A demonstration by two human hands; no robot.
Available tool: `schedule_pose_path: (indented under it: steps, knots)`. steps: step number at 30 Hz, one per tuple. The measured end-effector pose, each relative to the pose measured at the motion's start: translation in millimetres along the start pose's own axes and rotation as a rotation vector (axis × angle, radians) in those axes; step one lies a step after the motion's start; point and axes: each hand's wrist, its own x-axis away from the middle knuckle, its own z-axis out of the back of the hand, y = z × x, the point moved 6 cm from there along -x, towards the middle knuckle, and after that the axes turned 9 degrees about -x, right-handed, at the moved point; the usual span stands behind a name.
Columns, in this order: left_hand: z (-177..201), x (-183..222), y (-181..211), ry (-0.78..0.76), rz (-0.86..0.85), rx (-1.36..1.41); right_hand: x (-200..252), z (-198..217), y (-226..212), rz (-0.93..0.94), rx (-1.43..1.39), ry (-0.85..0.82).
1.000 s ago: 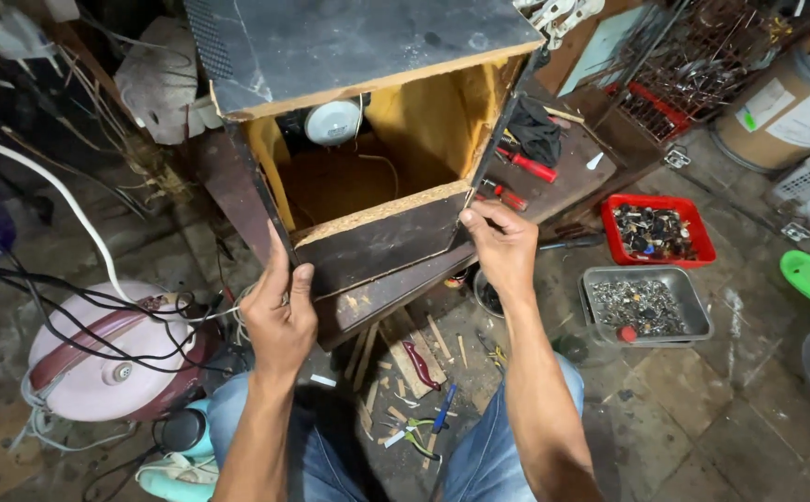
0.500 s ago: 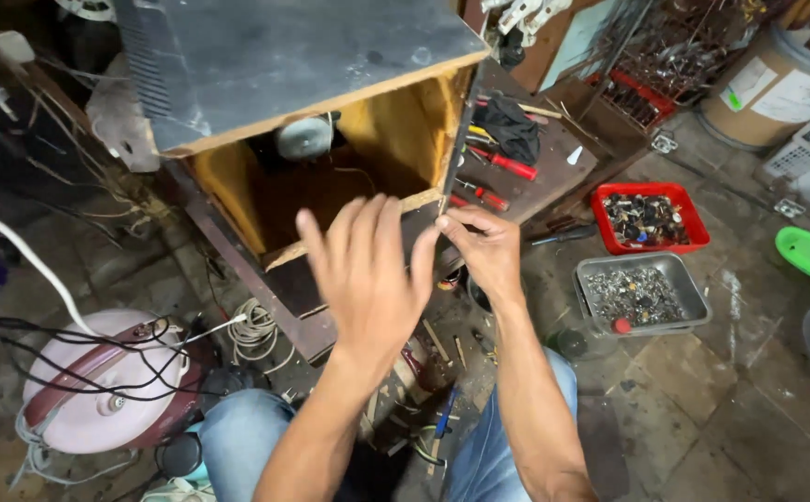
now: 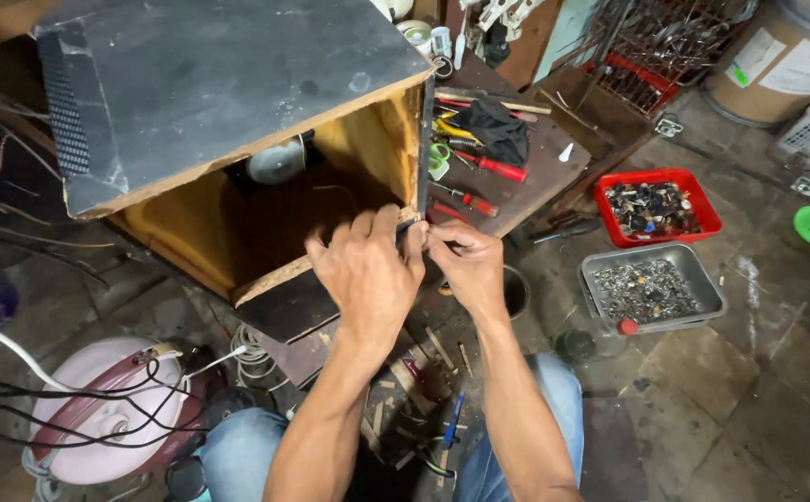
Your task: Trimming and cleaning the edges of a wooden speaker enclosure using small hand tools and scrapers.
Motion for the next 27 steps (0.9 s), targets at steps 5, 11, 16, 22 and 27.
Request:
schedule_pose_path:
  steps: [5,11,16,22,27]
  knots:
    - [-4,4,-2,0.076,-0.033,0.004,-1,-2,-9,0.034,0.020,-0.012]
    - [1,3,2,0.097,-0.048,-0.017,2,-4,-9,0.074,0.060,0.015]
    - [6,1,10,0.082,-0.042,-0.063,0,2,-20,0.065,0.063,0.034]
    - [23,-7,25,0.103,-0.067,-0.165,-11,46,-35,-0.123,0.095,-0.062]
    - [10,-2,25,-0.004,-0.082,-0.168,-36,89,-22,-0.234,0.341,-0.297]
